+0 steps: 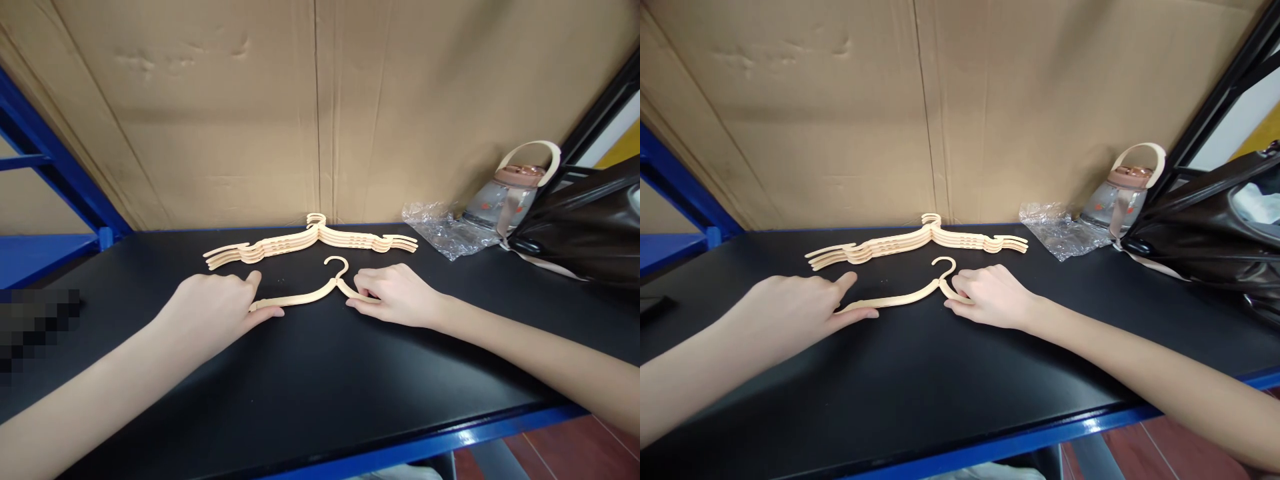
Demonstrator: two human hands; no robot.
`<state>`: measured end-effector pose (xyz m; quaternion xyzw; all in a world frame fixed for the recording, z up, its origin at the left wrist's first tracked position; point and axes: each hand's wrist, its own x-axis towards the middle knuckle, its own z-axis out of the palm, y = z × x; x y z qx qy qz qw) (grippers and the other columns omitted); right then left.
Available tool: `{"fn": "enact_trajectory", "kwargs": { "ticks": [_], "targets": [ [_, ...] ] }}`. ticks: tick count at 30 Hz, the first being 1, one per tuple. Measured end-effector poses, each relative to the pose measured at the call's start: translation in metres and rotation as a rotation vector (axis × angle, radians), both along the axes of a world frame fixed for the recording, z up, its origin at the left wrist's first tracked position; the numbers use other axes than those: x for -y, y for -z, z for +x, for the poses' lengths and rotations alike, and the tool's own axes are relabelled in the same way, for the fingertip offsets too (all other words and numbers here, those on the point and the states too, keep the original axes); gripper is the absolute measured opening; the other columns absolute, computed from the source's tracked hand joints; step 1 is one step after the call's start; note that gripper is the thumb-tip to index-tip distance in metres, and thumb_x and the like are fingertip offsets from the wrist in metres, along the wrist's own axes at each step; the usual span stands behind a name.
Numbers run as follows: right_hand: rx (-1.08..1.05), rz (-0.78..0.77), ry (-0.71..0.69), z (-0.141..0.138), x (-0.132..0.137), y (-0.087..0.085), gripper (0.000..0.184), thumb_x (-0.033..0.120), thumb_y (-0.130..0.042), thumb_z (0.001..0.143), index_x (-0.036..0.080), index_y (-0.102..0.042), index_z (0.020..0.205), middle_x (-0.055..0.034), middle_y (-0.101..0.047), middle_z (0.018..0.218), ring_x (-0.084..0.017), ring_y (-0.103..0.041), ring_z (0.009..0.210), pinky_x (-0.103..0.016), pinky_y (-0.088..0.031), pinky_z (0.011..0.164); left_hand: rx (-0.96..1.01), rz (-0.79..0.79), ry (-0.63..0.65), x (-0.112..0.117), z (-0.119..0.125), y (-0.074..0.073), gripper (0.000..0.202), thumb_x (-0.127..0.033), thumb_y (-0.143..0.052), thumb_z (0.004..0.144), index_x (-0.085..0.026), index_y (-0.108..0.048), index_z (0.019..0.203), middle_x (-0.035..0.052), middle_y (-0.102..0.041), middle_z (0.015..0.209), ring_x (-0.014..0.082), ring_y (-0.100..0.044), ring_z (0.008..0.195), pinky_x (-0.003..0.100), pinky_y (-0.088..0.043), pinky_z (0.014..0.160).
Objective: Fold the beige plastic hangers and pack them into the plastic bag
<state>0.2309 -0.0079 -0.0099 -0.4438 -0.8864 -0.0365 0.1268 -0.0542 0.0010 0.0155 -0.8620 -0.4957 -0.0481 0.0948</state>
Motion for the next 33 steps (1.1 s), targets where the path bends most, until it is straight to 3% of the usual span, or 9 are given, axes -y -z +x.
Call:
{"fn": "enact_trajectory", "kwargs": {
  "ticks": [3, 5, 11, 15, 20, 23, 25, 29, 33],
  "targets": [
    [0.006, 0.021, -0.028, 0.001, -0.001, 0.001, 0.035, 0.04, -0.05, 0.09, 0.019, -0.041, 0.065, 0.0039, -0.048, 0.062, -0.009, -0.035, 0.051, -0.024, -0.018, 0.05, -0.36, 0.124, -0.124, -0.001, 0.002, -0.002, 0.072, -0.076, -0.032, 0.083, -0.011, -0.065, 0.09, 0.011, -0.059, 0.054, 0.0263, -0.059, 0.048, 0.027, -0.017, 0.043],
    [0.012, 0.029, -0.053, 0.002, -0.001, 0.002, 0.036, 0.041, -0.05, 0.091, 0.019, -0.04, 0.064, 0.0041, -0.047, 0.062, -0.009, -0.034, 0.051, -0.024, -0.018, 0.05, -0.429, 0.123, -0.111, -0.003, 0.004, -0.002, 0.077, -0.078, -0.029, 0.082, -0.01, -0.066, 0.091, 0.0135, -0.064, 0.062, 0.027, -0.062, 0.053, 0.027, -0.018, 0.042],
    [0.026, 0.024, -0.108, 0.003, -0.002, 0.002, 0.036, 0.039, -0.047, 0.092, 0.019, -0.04, 0.063, 0.0038, -0.047, 0.063, -0.008, -0.035, 0.05, -0.025, -0.018, 0.05, -0.394, 0.13, -0.037, -0.009, 0.007, 0.001, 0.08, -0.079, -0.029, 0.081, -0.01, -0.066, 0.096, 0.0149, -0.066, 0.069, 0.0264, -0.063, 0.056, 0.026, -0.017, 0.042],
    [0.02, 0.016, -0.113, 0.003, -0.003, 0.002, 0.036, 0.04, -0.047, 0.092, 0.019, -0.04, 0.064, 0.004, -0.047, 0.062, -0.008, -0.033, 0.05, -0.025, -0.018, 0.05, -0.398, 0.196, -0.121, -0.003, 0.006, -0.001, 0.079, -0.077, -0.029, 0.083, -0.009, -0.064, 0.1, 0.0108, -0.061, 0.056, 0.0246, -0.06, 0.048, 0.027, -0.018, 0.041],
    [0.021, -0.012, -0.153, 0.003, -0.003, 0.001, 0.036, 0.039, -0.045, 0.093, 0.019, -0.039, 0.063, 0.0038, -0.047, 0.064, -0.008, -0.034, 0.051, -0.025, -0.018, 0.051, -0.426, 0.237, -0.209, 0.005, -0.002, -0.002, 0.074, -0.077, -0.028, 0.083, -0.012, -0.065, 0.078, 0.0053, -0.048, 0.041, 0.0221, -0.054, 0.039, 0.027, -0.018, 0.04],
    [0.026, -0.032, -0.185, 0.003, -0.004, 0.001, 0.035, 0.039, -0.044, 0.094, 0.019, -0.041, 0.065, 0.0034, -0.048, 0.064, -0.009, -0.035, 0.051, -0.025, -0.019, 0.051, -0.375, 0.224, -0.183, 0.002, -0.004, 0.002, 0.076, -0.081, -0.03, 0.078, -0.014, -0.065, 0.08, 0.0049, -0.05, 0.041, 0.0201, -0.052, 0.038, 0.026, -0.017, 0.04],
    [0.028, -0.039, -0.195, 0.003, -0.004, 0.001, 0.035, 0.039, -0.044, 0.094, 0.019, -0.042, 0.065, 0.0035, -0.047, 0.064, -0.009, -0.035, 0.051, -0.025, -0.019, 0.051, -0.349, 0.198, -0.173, -0.002, -0.002, 0.004, 0.082, -0.085, -0.03, 0.074, -0.012, -0.066, 0.084, 0.0081, -0.057, 0.048, 0.021, -0.054, 0.04, 0.026, -0.017, 0.041],
    [0.035, -0.057, -0.222, 0.003, -0.005, 0.001, 0.036, 0.039, -0.044, 0.094, 0.019, -0.041, 0.065, 0.0039, -0.046, 0.062, -0.009, -0.033, 0.051, -0.024, -0.019, 0.051, -0.369, 0.104, -0.183, -0.006, 0.006, 0.004, 0.091, -0.086, -0.034, 0.072, -0.005, -0.066, 0.098, 0.0214, -0.068, 0.082, 0.0295, -0.064, 0.06, 0.027, -0.023, 0.044],
    [0.038, -0.058, -0.245, 0.004, -0.005, 0.0, 0.039, 0.045, -0.042, 0.095, 0.019, -0.044, 0.066, 0.0032, -0.047, 0.063, -0.009, -0.034, 0.052, -0.024, -0.02, 0.051, -0.353, 0.09, -0.111, -0.005, 0.013, 0.005, 0.088, -0.084, -0.037, 0.073, -0.008, -0.064, 0.107, 0.0224, -0.067, 0.098, 0.0332, -0.065, 0.079, 0.027, -0.03, 0.048]
  ]
}}
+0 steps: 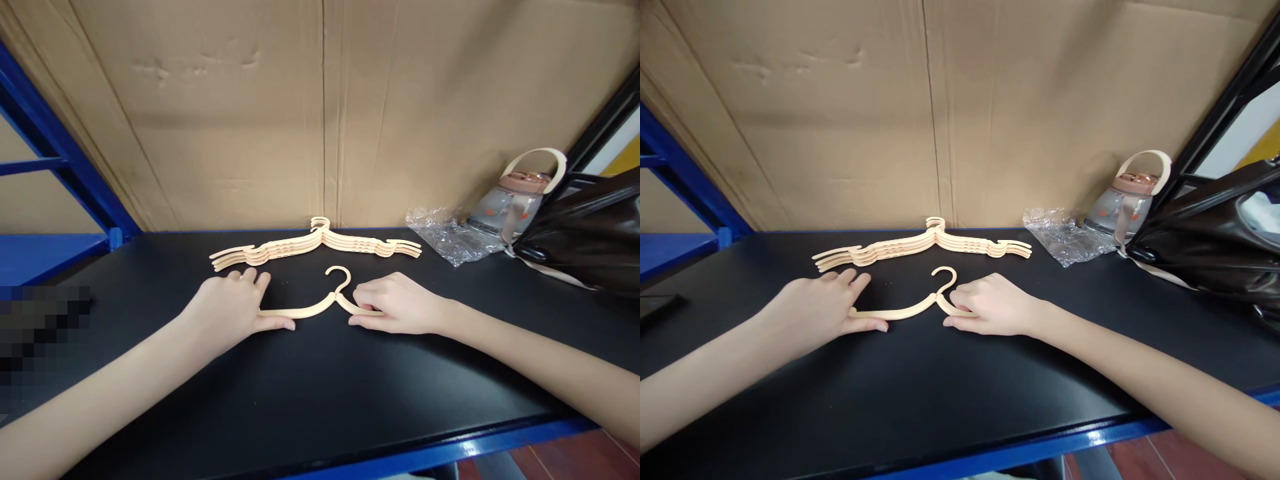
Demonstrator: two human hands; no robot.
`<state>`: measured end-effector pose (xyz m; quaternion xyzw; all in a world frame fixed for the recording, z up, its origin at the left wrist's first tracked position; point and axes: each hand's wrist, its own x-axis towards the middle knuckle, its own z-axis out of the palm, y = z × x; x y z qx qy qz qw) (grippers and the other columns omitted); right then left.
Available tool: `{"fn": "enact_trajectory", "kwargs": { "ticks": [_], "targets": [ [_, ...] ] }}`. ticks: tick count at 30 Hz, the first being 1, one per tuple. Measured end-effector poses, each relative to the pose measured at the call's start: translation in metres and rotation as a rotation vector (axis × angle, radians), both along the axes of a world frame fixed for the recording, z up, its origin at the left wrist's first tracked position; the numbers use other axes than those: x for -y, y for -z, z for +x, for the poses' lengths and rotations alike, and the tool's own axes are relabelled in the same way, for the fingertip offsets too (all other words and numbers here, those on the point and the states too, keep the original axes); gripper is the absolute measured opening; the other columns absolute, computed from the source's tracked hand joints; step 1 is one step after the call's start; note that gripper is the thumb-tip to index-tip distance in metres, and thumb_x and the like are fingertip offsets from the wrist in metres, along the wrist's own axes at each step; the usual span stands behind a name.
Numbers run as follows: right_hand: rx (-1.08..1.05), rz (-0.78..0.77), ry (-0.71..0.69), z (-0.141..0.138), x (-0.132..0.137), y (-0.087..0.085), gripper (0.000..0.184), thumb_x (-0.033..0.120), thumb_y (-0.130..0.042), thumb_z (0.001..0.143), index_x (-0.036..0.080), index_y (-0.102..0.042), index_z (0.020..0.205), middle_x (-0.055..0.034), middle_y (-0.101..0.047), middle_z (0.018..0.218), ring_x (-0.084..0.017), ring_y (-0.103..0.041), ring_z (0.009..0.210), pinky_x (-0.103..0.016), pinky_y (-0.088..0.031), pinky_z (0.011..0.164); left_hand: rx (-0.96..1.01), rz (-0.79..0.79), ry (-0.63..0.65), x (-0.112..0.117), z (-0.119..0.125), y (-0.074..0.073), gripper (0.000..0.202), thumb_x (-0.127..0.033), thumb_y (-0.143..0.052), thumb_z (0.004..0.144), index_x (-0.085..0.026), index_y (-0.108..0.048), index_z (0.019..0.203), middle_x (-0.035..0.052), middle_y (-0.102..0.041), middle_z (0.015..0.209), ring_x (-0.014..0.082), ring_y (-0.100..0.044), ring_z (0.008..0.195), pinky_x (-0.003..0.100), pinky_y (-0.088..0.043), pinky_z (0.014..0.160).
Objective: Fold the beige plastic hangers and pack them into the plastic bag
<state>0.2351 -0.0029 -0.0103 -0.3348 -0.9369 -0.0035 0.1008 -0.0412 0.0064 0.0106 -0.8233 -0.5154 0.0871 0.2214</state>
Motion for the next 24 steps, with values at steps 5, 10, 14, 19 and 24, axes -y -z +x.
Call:
{"fn": "enact_trajectory", "kwargs": {
  "ticks": [5, 10, 14, 19, 24],
  "targets": [
    [-0.018, -0.002, -0.018, -0.001, 0.001, 0.0, 0.042, 0.049, -0.039, 0.096, 0.018, -0.049, 0.068, 0.0022, -0.05, 0.064, -0.01, -0.039, 0.053, -0.023, -0.023, 0.052, 0.065, -0.054, 0.264, 0.004, 0.006, 0.003, 0.08, -0.079, -0.034, 0.079, -0.012, -0.061, 0.113, 0.0158, -0.066, 0.102, 0.0295, -0.063, 0.089, 0.03, -0.041, 0.059],
    [-0.039, -0.01, 0.005, -0.003, 0.004, -0.001, 0.037, 0.049, -0.04, 0.096, 0.018, -0.055, 0.082, 0.0014, -0.058, 0.069, -0.011, -0.048, 0.056, -0.023, -0.028, 0.054, 0.205, -0.142, 0.457, 0.008, 0.011, 0.003, 0.056, -0.058, -0.037, 0.093, -0.014, -0.051, 0.125, 0.0096, -0.064, 0.104, 0.0243, -0.062, 0.091, 0.031, -0.046, 0.068],
    [-0.03, 0.115, 0.098, 0.0, 0.005, -0.013, 0.034, 0.048, -0.043, 0.095, 0.017, -0.058, 0.094, 0.0002, -0.061, 0.069, -0.012, -0.055, 0.058, -0.024, -0.031, 0.057, 0.387, -0.266, 0.45, 0.005, 0.01, 0.002, 0.042, -0.044, -0.045, 0.094, -0.021, -0.044, 0.13, 0.002, -0.063, 0.096, 0.018, -0.062, 0.084, 0.026, -0.044, 0.065],
    [0.225, 0.222, 0.46, 0.013, 0.012, -0.037, 0.036, 0.049, -0.044, 0.094, 0.017, -0.06, 0.088, -0.0026, -0.063, 0.061, -0.018, -0.058, 0.055, -0.027, -0.023, 0.05, 0.552, -0.409, 0.402, -0.002, 0.005, 0.002, 0.039, -0.039, -0.049, 0.092, -0.027, -0.044, 0.128, -0.003, -0.06, 0.091, 0.0132, -0.061, 0.076, 0.022, -0.043, 0.064],
    [0.481, 0.197, 0.617, 0.024, 0.024, -0.041, 0.043, 0.051, -0.043, 0.094, 0.014, -0.061, 0.08, -0.0089, -0.064, 0.063, -0.025, -0.063, 0.059, -0.029, -0.018, 0.047, 0.635, -0.462, 0.392, -0.004, 0.004, 0.004, 0.035, -0.034, -0.05, 0.091, -0.028, -0.048, 0.125, -0.0037, -0.06, 0.092, 0.0114, -0.06, 0.074, 0.021, -0.042, 0.065]
  ]
}}
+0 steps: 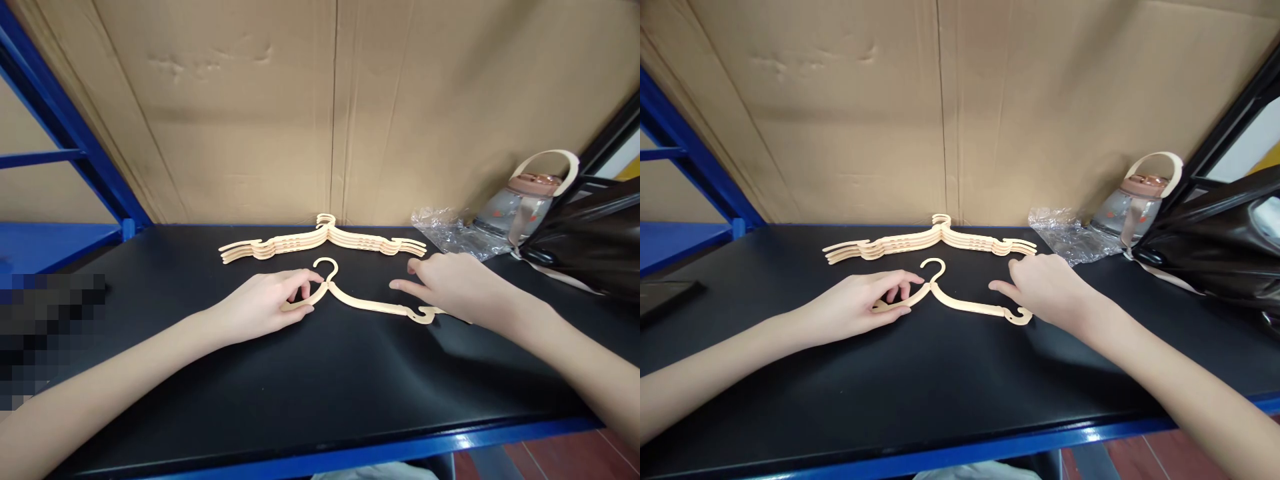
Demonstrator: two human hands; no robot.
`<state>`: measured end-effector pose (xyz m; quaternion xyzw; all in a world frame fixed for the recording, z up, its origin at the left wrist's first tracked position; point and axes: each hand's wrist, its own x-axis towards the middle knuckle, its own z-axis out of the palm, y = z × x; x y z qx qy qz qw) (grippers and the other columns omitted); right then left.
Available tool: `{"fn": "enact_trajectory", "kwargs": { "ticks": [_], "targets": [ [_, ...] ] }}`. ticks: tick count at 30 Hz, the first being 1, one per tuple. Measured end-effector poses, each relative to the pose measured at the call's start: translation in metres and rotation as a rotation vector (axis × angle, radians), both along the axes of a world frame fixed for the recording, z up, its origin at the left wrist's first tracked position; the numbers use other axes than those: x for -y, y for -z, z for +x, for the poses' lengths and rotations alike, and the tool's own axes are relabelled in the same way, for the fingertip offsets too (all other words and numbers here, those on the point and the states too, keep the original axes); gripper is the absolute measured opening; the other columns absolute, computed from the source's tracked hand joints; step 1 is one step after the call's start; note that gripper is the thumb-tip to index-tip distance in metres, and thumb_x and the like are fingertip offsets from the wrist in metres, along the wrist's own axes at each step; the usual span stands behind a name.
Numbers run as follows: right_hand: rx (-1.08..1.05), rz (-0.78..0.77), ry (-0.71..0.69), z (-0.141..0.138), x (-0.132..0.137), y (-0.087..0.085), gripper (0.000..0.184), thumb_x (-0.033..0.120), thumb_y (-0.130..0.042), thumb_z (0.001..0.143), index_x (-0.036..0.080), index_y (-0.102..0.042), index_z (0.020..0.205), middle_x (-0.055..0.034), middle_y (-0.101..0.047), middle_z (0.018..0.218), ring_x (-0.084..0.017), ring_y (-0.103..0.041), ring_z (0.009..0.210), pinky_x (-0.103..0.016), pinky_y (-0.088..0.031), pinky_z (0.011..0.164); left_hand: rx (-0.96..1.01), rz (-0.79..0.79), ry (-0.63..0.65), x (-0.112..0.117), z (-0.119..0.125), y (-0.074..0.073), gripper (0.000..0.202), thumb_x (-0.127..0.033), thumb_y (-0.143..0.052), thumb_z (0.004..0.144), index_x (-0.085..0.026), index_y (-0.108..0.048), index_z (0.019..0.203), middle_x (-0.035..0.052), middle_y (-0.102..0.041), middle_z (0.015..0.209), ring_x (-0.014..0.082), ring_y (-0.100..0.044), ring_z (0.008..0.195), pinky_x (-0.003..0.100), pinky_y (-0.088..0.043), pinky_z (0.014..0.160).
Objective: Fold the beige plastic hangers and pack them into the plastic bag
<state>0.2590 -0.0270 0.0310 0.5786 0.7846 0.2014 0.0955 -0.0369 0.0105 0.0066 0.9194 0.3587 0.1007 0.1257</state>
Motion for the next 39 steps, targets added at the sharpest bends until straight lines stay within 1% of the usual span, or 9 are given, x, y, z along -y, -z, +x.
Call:
{"fn": "enact_trajectory", "kwargs": {
  "ticks": [4, 6, 10, 14, 21, 29, 32, 35, 39],
  "targets": [
    [-0.023, -0.157, -0.163, -0.004, 0.013, 0.001, 0.04, 0.045, -0.04, 0.097, 0.017, -0.06, 0.076, -0.0069, -0.065, 0.069, -0.023, -0.064, 0.062, -0.029, -0.02, 0.047, 0.014, -0.014, -0.002, 0.0, 0.001, 0.001, 0.035, -0.034, -0.051, 0.089, -0.026, -0.051, 0.123, -0.0036, -0.061, 0.09, 0.0108, -0.059, 0.071, 0.021, -0.042, 0.064],
    [0.011, -0.144, -0.203, -0.01, 0.021, 0.003, 0.04, 0.044, -0.037, 0.098, 0.017, -0.061, 0.081, -0.0069, -0.065, 0.07, -0.023, -0.063, 0.06, -0.03, -0.019, 0.047, 0.012, -0.02, -0.004, 0.0, 0.001, 0.002, 0.04, -0.034, -0.05, 0.089, -0.026, -0.048, 0.128, -0.0033, -0.061, 0.09, 0.0101, -0.057, 0.066, 0.021, -0.041, 0.062],
    [-0.006, -0.107, -0.156, -0.021, 0.033, 0.008, 0.038, 0.047, -0.038, 0.097, 0.016, -0.059, 0.091, -0.0044, -0.063, 0.065, -0.024, -0.065, 0.059, -0.029, -0.019, 0.048, 0.012, -0.027, -0.004, 0.0, 0.001, 0.004, 0.049, -0.033, -0.049, 0.089, -0.025, -0.041, 0.137, -0.0027, -0.061, 0.092, 0.0098, -0.055, 0.063, 0.02, -0.041, 0.06],
    [-0.038, -0.129, -0.081, -0.029, 0.037, 0.01, 0.029, 0.043, -0.048, 0.094, 0.017, -0.06, 0.092, -0.007, -0.066, 0.078, -0.023, -0.066, 0.063, -0.027, -0.022, 0.046, 0.008, -0.035, 0.004, 0.001, 0.001, 0.003, 0.046, -0.032, -0.05, 0.088, -0.025, -0.045, 0.133, -0.0031, -0.06, 0.09, 0.0105, -0.056, 0.067, 0.02, -0.041, 0.062],
    [-0.12, -0.043, -0.212, -0.033, 0.035, 0.02, 0.02, 0.036, -0.058, 0.089, 0.018, -0.061, 0.095, -0.0061, -0.063, 0.084, -0.022, -0.064, 0.071, -0.028, -0.029, 0.047, -0.009, -0.042, 0.028, 0.003, 0.001, 0.0, 0.053, -0.03, -0.049, 0.087, -0.026, -0.034, 0.138, -0.0037, -0.059, 0.09, 0.0113, -0.056, 0.068, 0.021, -0.042, 0.065],
    [-0.145, 0.029, -0.369, -0.032, 0.016, 0.026, 0.003, 0.015, -0.056, 0.088, 0.016, -0.058, 0.09, -0.0042, -0.061, 0.081, -0.02, -0.059, 0.071, -0.031, -0.039, 0.057, -0.072, 0.058, 0.067, 0.006, -0.002, -0.009, 0.041, -0.033, -0.057, 0.083, -0.026, -0.047, 0.123, -0.0023, -0.058, 0.094, 0.0145, -0.057, 0.079, 0.024, -0.042, 0.068],
    [-0.111, 0.041, -0.441, -0.027, 0.013, 0.026, 0.018, 0.0, -0.053, 0.081, 0.015, -0.059, 0.089, -0.0065, -0.061, 0.086, -0.02, -0.058, 0.076, -0.03, -0.042, 0.062, -0.126, 0.128, 0.101, 0.005, -0.004, -0.015, 0.024, -0.02, -0.055, 0.079, -0.022, -0.055, 0.103, -0.0011, -0.058, 0.092, 0.0159, -0.055, 0.082, 0.026, -0.041, 0.072],
    [-0.084, 0.018, -0.458, -0.024, 0.01, 0.025, 0.029, -0.007, -0.052, 0.071, 0.014, -0.061, 0.088, -0.0071, -0.059, 0.088, -0.02, -0.056, 0.077, -0.031, -0.043, 0.065, -0.163, 0.184, 0.135, 0.004, -0.006, -0.017, 0.02, -0.01, -0.051, 0.074, -0.021, -0.055, 0.09, -0.0007, -0.056, 0.084, 0.017, -0.052, 0.08, 0.028, -0.039, 0.072],
    [-0.114, 0.033, -0.411, -0.023, 0.002, 0.026, 0.027, -0.005, -0.05, 0.077, 0.016, -0.063, 0.088, -0.0057, -0.058, 0.084, -0.02, -0.056, 0.076, -0.032, -0.044, 0.066, -0.196, 0.216, 0.187, 0.004, -0.005, -0.018, 0.017, -0.007, -0.048, 0.074, -0.02, -0.054, 0.083, -0.0001, -0.054, 0.078, 0.0184, -0.049, 0.079, 0.03, -0.038, 0.071]
  ]
}}
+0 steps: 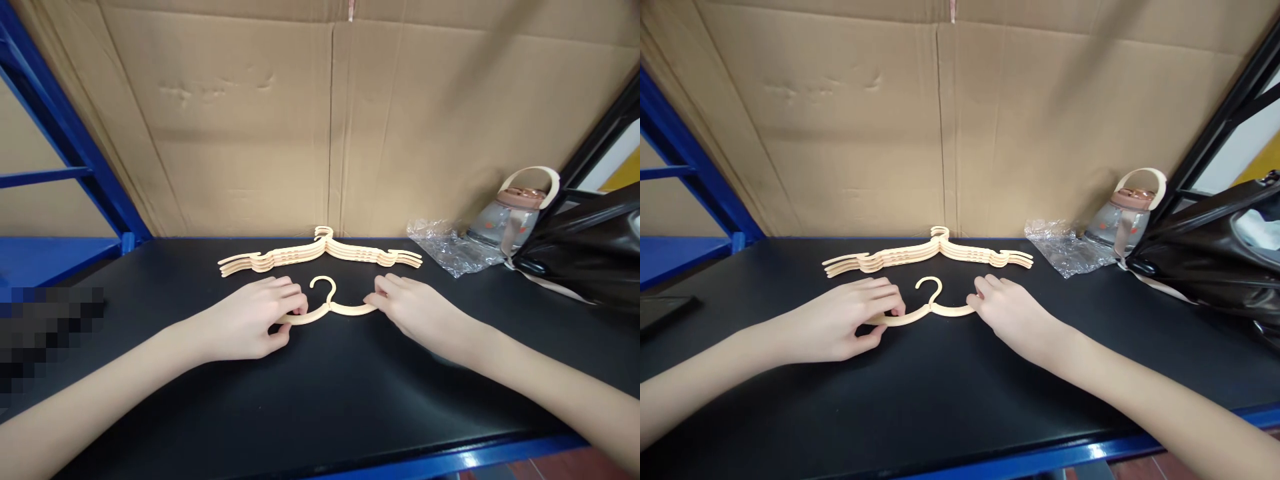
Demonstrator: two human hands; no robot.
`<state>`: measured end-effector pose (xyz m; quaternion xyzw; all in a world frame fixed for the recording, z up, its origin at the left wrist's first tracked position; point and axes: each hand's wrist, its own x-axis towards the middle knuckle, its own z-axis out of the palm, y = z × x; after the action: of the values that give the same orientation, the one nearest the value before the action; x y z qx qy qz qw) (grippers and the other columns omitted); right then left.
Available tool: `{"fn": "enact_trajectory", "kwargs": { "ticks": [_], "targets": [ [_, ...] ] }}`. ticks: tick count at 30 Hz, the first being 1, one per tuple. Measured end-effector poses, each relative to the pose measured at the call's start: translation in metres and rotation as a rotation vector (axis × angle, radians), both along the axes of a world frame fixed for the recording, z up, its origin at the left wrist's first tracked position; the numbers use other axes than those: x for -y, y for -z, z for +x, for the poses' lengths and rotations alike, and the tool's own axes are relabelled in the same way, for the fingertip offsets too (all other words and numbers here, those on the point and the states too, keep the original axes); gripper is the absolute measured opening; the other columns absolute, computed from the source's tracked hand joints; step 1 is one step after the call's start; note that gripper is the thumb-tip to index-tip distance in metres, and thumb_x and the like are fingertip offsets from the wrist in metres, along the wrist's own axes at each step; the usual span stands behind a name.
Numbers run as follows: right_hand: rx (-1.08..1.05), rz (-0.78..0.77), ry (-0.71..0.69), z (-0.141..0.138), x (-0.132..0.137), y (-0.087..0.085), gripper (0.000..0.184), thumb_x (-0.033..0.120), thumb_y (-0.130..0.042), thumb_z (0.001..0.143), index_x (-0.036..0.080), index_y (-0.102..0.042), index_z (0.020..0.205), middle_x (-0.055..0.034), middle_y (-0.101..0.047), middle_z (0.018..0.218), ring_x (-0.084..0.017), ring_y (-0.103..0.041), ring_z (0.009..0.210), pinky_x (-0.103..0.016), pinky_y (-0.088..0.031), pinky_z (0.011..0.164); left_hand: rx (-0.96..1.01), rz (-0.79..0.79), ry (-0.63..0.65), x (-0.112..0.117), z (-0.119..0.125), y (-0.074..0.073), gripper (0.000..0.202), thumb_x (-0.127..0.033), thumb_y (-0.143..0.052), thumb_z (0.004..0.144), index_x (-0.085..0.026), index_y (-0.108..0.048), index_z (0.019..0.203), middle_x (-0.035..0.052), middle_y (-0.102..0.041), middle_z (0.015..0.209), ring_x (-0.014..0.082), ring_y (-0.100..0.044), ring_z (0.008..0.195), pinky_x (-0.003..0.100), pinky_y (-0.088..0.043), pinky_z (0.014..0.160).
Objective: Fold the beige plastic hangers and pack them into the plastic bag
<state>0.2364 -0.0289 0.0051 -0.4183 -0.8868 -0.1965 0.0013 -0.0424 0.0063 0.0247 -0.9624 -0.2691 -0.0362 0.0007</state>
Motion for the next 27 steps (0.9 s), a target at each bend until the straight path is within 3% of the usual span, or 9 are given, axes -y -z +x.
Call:
{"fn": "enact_trajectory", "kwargs": {
  "ticks": [4, 7, 14, 21, 25, 27],
  "targets": [
    [-0.046, 0.022, -0.001, 0.002, -0.011, 0.008, 0.025, 0.003, -0.047, 0.087, 0.014, -0.064, 0.103, -0.0077, -0.061, 0.09, -0.022, -0.059, 0.083, -0.035, -0.047, 0.074, 0.064, -0.028, 0.057, 0.0, 0.0, 0.002, 0.02, -0.008, -0.045, 0.082, -0.021, -0.058, 0.09, 0.0022, -0.058, 0.099, 0.0184, -0.051, 0.091, 0.031, -0.04, 0.081],
    [-0.102, 0.029, -0.062, 0.001, -0.015, 0.015, 0.034, 0.007, -0.046, 0.09, 0.012, -0.056, 0.121, -0.0102, -0.062, 0.102, -0.023, -0.059, 0.091, -0.037, -0.048, 0.079, 0.106, -0.038, 0.086, -0.002, -0.001, 0.006, 0.023, -0.01, -0.043, 0.089, -0.023, -0.06, 0.096, 0.0025, -0.056, 0.115, 0.0178, -0.053, 0.101, 0.03, -0.04, 0.088],
    [-0.324, -0.12, -0.203, -0.009, -0.01, 0.015, 0.04, 0.008, -0.039, 0.092, 0.015, -0.046, 0.131, -0.0094, -0.064, 0.108, -0.022, -0.059, 0.098, -0.04, -0.049, 0.086, 0.137, -0.022, 0.107, -0.004, 0.001, 0.015, 0.026, -0.023, -0.038, 0.099, -0.024, -0.059, 0.115, 0.0037, -0.065, 0.107, 0.0184, -0.059, 0.098, 0.031, -0.044, 0.088],
    [-0.419, -0.248, -0.253, -0.011, -0.006, 0.01, 0.045, 0.008, -0.035, 0.094, 0.019, -0.04, 0.137, -0.0087, -0.063, 0.119, -0.021, -0.058, 0.103, -0.041, -0.047, 0.09, 0.221, -0.058, 0.072, -0.001, 0.005, 0.019, 0.034, -0.028, -0.047, 0.095, -0.027, -0.048, 0.13, 0.0044, -0.056, 0.131, 0.0193, -0.053, 0.116, 0.033, -0.042, 0.098],
    [-0.446, -0.303, -0.252, -0.013, -0.003, 0.009, 0.039, 0.02, -0.033, 0.099, 0.02, -0.039, 0.138, -0.0086, -0.061, 0.124, -0.021, -0.057, 0.107, -0.04, -0.045, 0.093, 0.19, -0.071, -0.035, -0.007, 0.0, 0.022, 0.06, -0.045, -0.058, 0.088, -0.026, -0.037, 0.14, 0.0087, -0.043, 0.145, 0.0264, -0.038, 0.133, 0.043, -0.032, 0.109],
    [-0.463, -0.333, -0.254, -0.014, -0.002, 0.008, 0.04, 0.03, -0.035, 0.1, 0.019, -0.039, 0.139, -0.0094, -0.06, 0.126, -0.021, -0.056, 0.11, -0.04, -0.044, 0.095, 0.162, -0.111, -0.066, -0.01, -0.001, 0.023, 0.067, -0.05, -0.059, 0.085, -0.024, -0.035, 0.142, 0.0107, -0.043, 0.145, 0.0281, -0.038, 0.134, 0.045, -0.031, 0.109]
  ]
}}
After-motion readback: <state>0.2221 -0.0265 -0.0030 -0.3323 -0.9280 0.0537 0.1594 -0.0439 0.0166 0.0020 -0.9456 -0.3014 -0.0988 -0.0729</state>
